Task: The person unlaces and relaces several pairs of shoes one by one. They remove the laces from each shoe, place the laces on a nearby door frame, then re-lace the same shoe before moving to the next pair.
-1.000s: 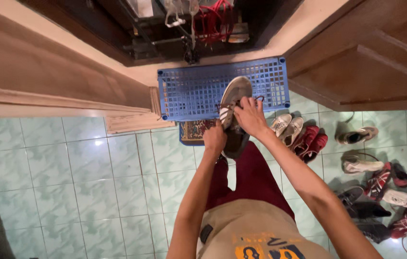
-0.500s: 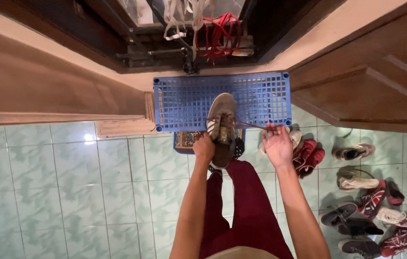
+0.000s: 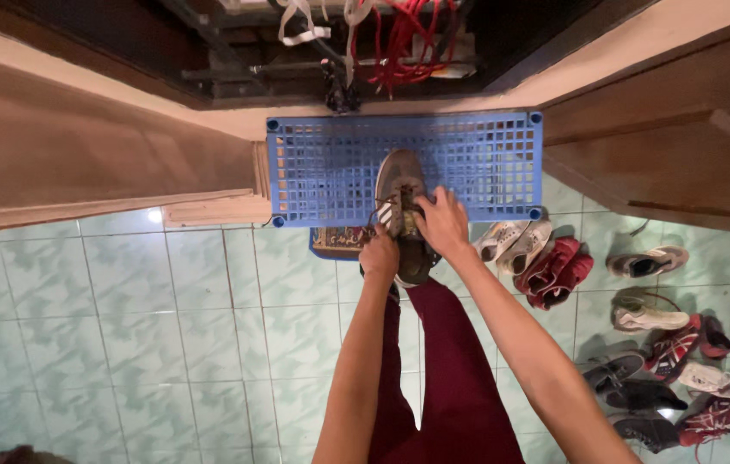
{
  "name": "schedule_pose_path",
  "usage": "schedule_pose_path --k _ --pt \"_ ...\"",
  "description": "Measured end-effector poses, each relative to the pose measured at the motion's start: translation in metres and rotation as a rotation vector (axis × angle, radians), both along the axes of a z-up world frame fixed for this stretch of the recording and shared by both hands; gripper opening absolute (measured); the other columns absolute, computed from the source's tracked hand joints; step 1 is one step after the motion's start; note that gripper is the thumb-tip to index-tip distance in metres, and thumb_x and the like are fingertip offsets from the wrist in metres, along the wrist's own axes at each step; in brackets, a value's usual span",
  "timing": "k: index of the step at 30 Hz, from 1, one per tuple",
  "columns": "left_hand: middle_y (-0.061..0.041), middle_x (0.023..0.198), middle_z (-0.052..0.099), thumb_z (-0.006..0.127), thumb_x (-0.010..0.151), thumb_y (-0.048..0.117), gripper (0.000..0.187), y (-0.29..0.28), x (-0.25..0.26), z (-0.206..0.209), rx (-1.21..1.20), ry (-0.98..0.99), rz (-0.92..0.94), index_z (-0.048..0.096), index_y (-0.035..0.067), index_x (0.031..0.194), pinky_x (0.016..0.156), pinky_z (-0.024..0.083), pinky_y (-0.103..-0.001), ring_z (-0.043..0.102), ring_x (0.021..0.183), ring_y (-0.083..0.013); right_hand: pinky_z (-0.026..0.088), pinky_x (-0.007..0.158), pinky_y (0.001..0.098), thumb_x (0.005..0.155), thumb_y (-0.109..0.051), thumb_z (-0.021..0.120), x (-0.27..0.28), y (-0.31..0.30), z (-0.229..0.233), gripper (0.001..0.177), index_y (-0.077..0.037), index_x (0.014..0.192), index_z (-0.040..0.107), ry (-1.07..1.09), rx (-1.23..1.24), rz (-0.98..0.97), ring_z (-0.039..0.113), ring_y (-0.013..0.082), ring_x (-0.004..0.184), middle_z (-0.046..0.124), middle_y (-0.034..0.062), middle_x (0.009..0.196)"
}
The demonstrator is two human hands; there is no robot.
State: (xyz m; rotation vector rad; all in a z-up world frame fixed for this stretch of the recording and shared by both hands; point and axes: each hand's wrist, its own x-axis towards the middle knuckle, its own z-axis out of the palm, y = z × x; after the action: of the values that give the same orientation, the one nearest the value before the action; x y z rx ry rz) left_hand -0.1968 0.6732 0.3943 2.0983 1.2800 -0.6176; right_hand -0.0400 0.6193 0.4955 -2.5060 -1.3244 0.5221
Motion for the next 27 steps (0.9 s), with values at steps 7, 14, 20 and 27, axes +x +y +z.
schedule_pose_path --k 7,14,20,27 --pt "-0.023 0.106 0.073 0.060 0.096 0.042 0.082 0.007 -0.001 0.028 -0.076 -0.006 0.040 0.015 0.021 0.162 0.085 0.057 -0.056 0.071 0.098 -0.0456 0.048 0.081 0.0506 0.085 -0.017 0.067 -0.022 0.016 -0.043 0.020 -0.012 0.104 0.071 -0.111 -0.060 0.129 0.062 0.0320 0.106 0.060 0.0138 0.116" --pt "-0.027 0.112 0.068 0.048 0.103 0.043 0.054 0.009 -0.011 0.019 -0.036 -0.187 0.184 0.036 0.037 0.156 0.078 0.056 -0.060 0.070 0.090 -0.0509 0.049 0.084 0.0466 0.105 -0.027 0.057 0.005 -0.008 -0.055 0.024 -0.006 0.105 0.070 0.344 -0.066 0.000 0.061 0.0372 0.098 0.060 0.0151 0.111" --pt "-0.028 0.097 0.072 0.044 0.103 0.046 0.054 0.010 -0.013 0.015 -0.048 -0.144 0.155 0.037 0.038 0.156 0.080 0.056 -0.060 0.070 0.089 -0.0506 0.047 0.095 0.0357 0.112 -0.023 0.054 0.010 -0.052 -0.101 0.027 -0.005 0.096 0.066 0.720 0.241 -0.256 0.061 0.0246 0.101 0.058 0.0094 0.102" --pt "-0.027 0.109 0.070 0.051 0.102 0.042 0.063 0.010 -0.014 0.017 -0.016 -0.133 0.102 0.028 0.033 0.160 0.078 0.057 -0.058 0.070 0.089 -0.0484 0.051 0.103 0.0512 0.106 -0.033 0.054 0.016 -0.090 -0.138 0.023 -0.016 0.090 0.057 1.674 0.904 -1.185 0.066 0.0219 0.114 0.069 0.0022 0.108"
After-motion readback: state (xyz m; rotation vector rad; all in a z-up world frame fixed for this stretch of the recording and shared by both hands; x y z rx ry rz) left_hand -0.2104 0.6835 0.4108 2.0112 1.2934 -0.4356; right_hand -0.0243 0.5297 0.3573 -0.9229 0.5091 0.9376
